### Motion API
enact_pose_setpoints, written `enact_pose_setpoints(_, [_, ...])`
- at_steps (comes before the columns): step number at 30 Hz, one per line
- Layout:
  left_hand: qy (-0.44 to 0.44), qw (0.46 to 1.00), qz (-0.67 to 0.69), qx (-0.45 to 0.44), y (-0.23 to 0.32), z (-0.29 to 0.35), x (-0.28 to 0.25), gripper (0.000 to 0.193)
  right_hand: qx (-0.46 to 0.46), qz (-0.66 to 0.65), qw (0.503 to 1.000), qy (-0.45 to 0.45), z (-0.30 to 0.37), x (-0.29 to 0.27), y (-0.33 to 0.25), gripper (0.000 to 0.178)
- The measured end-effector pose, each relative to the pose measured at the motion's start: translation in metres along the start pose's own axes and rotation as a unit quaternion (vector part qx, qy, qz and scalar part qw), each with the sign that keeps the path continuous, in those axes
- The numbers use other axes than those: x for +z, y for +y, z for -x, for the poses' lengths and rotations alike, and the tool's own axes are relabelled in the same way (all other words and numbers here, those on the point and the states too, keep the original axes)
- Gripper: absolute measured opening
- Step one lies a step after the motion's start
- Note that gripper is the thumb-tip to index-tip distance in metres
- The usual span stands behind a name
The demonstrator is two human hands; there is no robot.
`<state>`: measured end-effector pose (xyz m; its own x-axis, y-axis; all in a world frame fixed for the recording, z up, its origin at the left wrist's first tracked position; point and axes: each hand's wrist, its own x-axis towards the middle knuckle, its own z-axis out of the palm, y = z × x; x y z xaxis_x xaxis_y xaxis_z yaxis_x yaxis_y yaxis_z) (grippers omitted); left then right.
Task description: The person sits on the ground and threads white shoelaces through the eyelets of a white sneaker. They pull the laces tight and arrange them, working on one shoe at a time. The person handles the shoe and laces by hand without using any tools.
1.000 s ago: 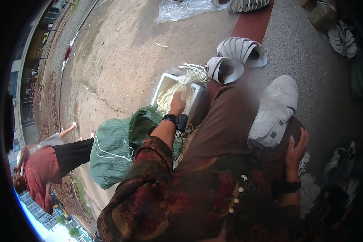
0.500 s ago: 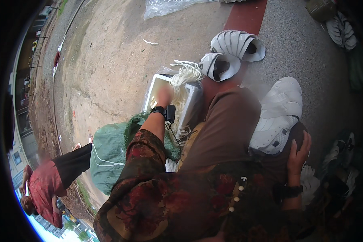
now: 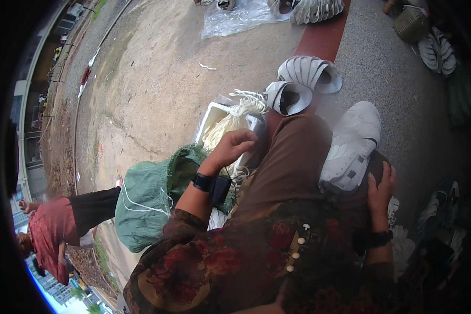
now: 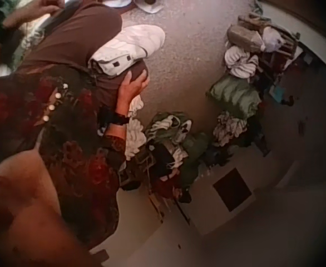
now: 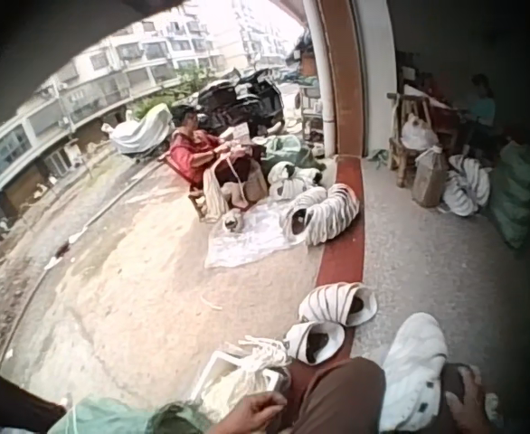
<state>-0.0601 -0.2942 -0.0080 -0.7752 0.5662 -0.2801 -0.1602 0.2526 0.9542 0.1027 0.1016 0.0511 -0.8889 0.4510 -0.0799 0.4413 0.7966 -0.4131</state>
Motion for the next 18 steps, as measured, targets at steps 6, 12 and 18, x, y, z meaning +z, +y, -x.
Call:
enact_pose_setpoints(6, [-0.216, 0.963, -0.062, 0.151, 0.13, 0.024, 0.092, 0.013, -0.295, -0.314, 0.899, -0.076, 0.013, -0.03, -0.101, 0.046])
enact_pose_setpoints(12, [-0.217, 0.964, -0.016, 0.15, 0.171, 0.028, 0.128, 0.014, -0.077, -0.592, 0.667, -0.446, 0.028, -0.04, -0.12, 0.028])
enact_pose_setpoints(18, [-0.076, 0.942, -0.277, 0.175, 0.139, 0.03, 0.089, 0.004, -0.177, -0.397, 0.84, -0.325, 0.024, -0.06, -0.06, 0.013])
